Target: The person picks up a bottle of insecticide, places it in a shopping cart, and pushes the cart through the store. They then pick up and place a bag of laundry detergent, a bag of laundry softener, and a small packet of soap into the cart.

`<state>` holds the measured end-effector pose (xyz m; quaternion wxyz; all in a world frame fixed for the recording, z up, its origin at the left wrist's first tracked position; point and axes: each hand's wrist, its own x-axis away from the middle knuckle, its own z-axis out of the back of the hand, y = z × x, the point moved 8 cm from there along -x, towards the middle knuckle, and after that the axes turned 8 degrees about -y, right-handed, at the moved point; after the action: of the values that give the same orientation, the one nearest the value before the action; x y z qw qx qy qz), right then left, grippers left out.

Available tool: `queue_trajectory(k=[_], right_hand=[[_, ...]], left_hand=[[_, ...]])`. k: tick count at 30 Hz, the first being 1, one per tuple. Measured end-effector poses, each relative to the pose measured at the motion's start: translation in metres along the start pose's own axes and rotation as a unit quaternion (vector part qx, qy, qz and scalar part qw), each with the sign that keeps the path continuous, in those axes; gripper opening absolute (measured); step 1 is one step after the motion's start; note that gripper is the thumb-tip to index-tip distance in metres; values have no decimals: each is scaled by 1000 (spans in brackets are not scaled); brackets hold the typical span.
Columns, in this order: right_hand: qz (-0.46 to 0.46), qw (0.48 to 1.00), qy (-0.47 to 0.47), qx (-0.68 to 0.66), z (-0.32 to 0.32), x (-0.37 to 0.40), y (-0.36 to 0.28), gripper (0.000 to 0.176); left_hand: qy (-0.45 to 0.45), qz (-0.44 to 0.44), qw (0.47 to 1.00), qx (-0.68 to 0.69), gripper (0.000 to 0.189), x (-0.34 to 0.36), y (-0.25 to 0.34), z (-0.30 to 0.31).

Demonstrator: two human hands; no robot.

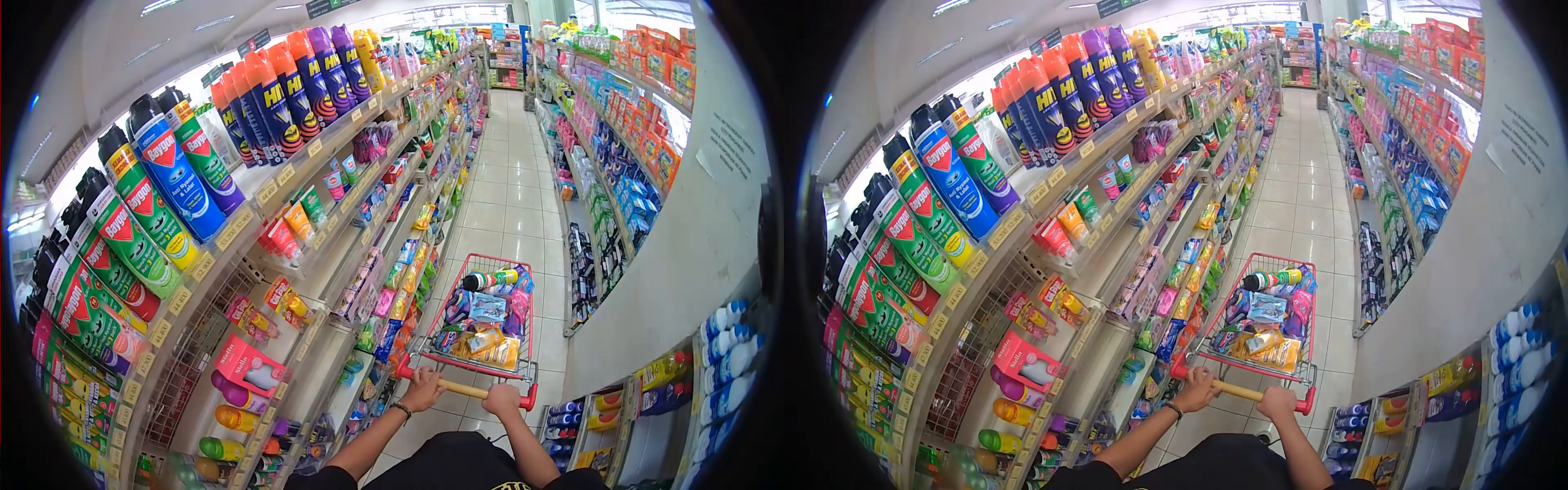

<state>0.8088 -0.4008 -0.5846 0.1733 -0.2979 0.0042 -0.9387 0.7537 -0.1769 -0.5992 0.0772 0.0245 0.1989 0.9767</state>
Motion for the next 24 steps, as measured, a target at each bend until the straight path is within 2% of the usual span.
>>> queue_trajectory(k=[5, 11, 24], right_hand=[[32, 999, 36, -6, 22, -42, 15, 30], [45, 999, 27, -15, 56, -81, 30, 30], [21, 999, 28, 2, 125, -173, 69, 31]], left_hand=[[12, 11, 1000, -7, 40, -43, -4, 13], [7, 23, 1000, -3, 38, -96, -9, 22], [13, 10, 1000, 16, 38, -211, -26, 31]])
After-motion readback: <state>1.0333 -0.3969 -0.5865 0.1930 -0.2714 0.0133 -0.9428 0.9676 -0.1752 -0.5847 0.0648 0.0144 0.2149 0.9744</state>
